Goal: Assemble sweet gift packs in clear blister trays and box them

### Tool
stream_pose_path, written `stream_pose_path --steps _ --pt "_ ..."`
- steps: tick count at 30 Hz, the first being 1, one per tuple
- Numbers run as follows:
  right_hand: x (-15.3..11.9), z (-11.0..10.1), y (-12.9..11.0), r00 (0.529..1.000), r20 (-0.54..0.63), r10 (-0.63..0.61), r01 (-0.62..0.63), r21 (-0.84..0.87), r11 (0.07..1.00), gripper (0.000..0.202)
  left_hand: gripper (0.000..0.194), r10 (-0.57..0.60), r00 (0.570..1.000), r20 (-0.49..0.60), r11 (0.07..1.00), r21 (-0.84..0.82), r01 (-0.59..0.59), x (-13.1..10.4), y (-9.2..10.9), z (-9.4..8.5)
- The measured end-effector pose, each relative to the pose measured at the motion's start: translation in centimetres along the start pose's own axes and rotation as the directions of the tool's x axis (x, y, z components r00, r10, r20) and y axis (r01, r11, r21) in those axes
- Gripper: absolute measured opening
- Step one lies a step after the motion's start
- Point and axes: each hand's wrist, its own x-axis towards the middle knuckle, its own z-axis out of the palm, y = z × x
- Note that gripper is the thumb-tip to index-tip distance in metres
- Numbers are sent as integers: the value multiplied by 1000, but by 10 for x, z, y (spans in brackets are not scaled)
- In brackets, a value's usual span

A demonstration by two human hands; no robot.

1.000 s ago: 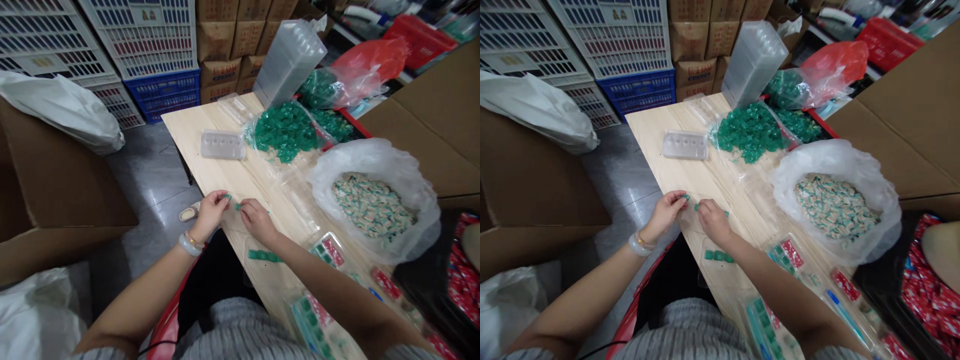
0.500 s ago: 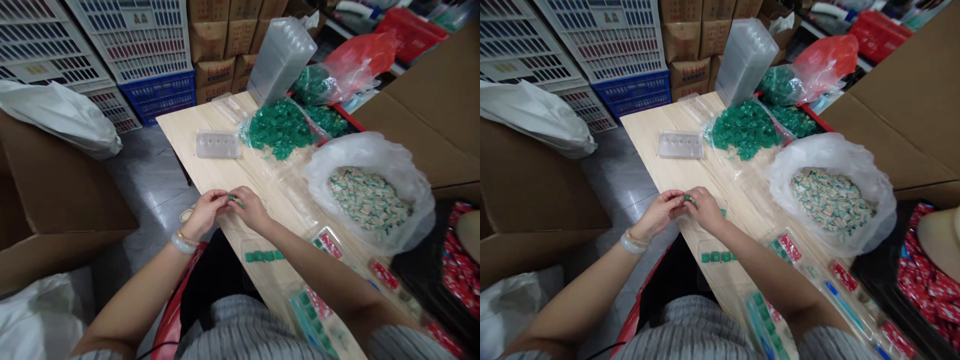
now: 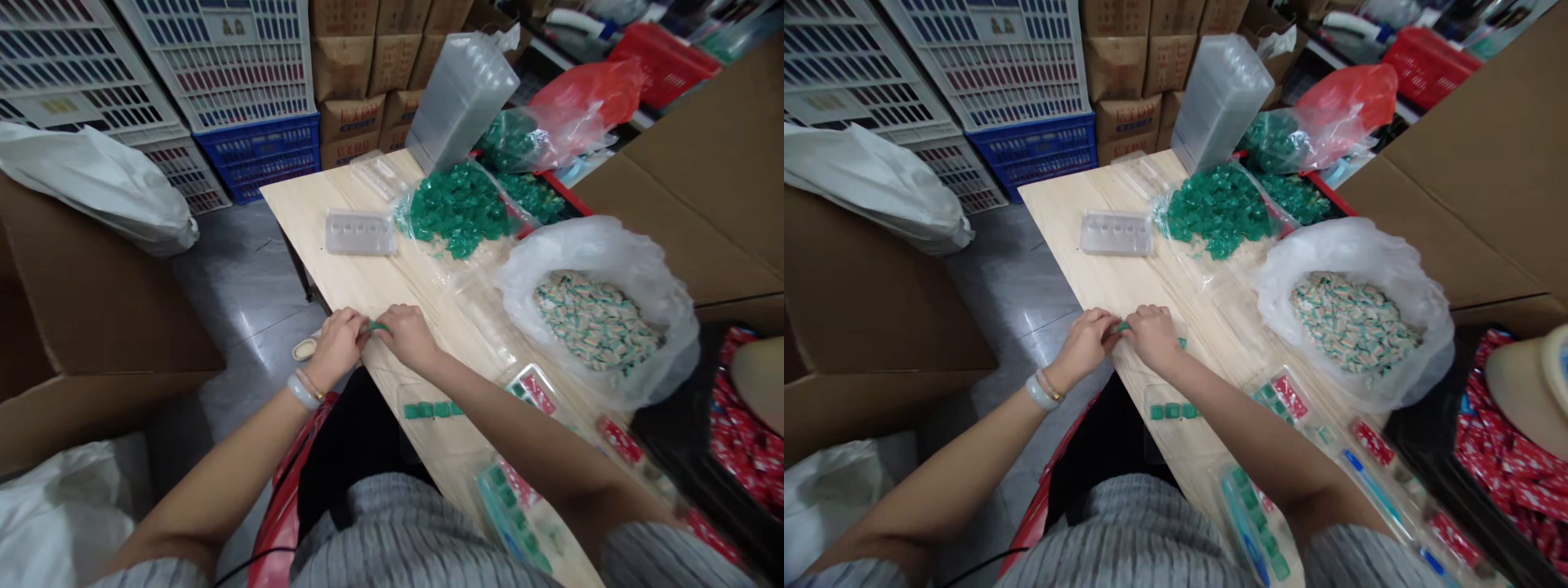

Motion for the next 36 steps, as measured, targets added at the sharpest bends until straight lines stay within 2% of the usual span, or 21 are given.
stream_pose_path --steps 5,8,12,15,18,20,22,24,26,27,29,31,33,36 --pt "2 4 -13 999 10 32 -31 -108 994 16 25 53 996 66 998 -30 -51 3 0 -2" --pt "2 7 -11 997 -1 74 -73 -116 991 17 28 64 993 101 996 -61 -58 3 -2 -5" --pt "-12 0 7 993 -38 114 -112 56 992 28 37 80 990 114 994 -83 -71 2 -3 -12" --pt "-24 -4 20 985 -116 125 -103 186 977 26 36 172 982 82 984 -62 -167 8 0 -17" --pt "-28 -5 24 990 -105 92 -68 209 976 17 23 253 951 178 967 -13 -255 20 4 -14" --pt "-32 -9 25 991 -103 86 -63 210 976 19 20 277 925 261 956 20 -292 27 5 -11" --pt "-50 -19 24 975 -173 142 -104 214 971 27 22 291 912 289 948 43 -316 29 4 -9" --pt "-84 -28 18 946 -234 224 -175 213 961 33 31 299 921 250 940 86 -329 25 2 -12" --pt "-127 -29 2 942 -179 285 -253 180 950 34 49 350 914 205 912 151 -382 15 -1 -19" --pt "-148 -24 -11 946 -108 305 -289 142 947 36 59 403 891 210 880 178 -440 11 -3 -22" --pt "-177 -6 -38 923 -23 385 -385 8 923 57 71 521 804 287 787 201 -583 4 -7 -26" --pt "-186 18 -61 903 6 429 -427 -95 899 81 71 580 724 374 711 202 -674 3 -10 -25" --pt "-180 39 -72 898 1 440 -435 -147 888 85 62 578 711 400 687 231 -689 7 -13 -22" --pt "-173 55 -70 911 -41 409 -410 -172 896 64 50 605 699 380 670 231 -706 15 -19 -19"
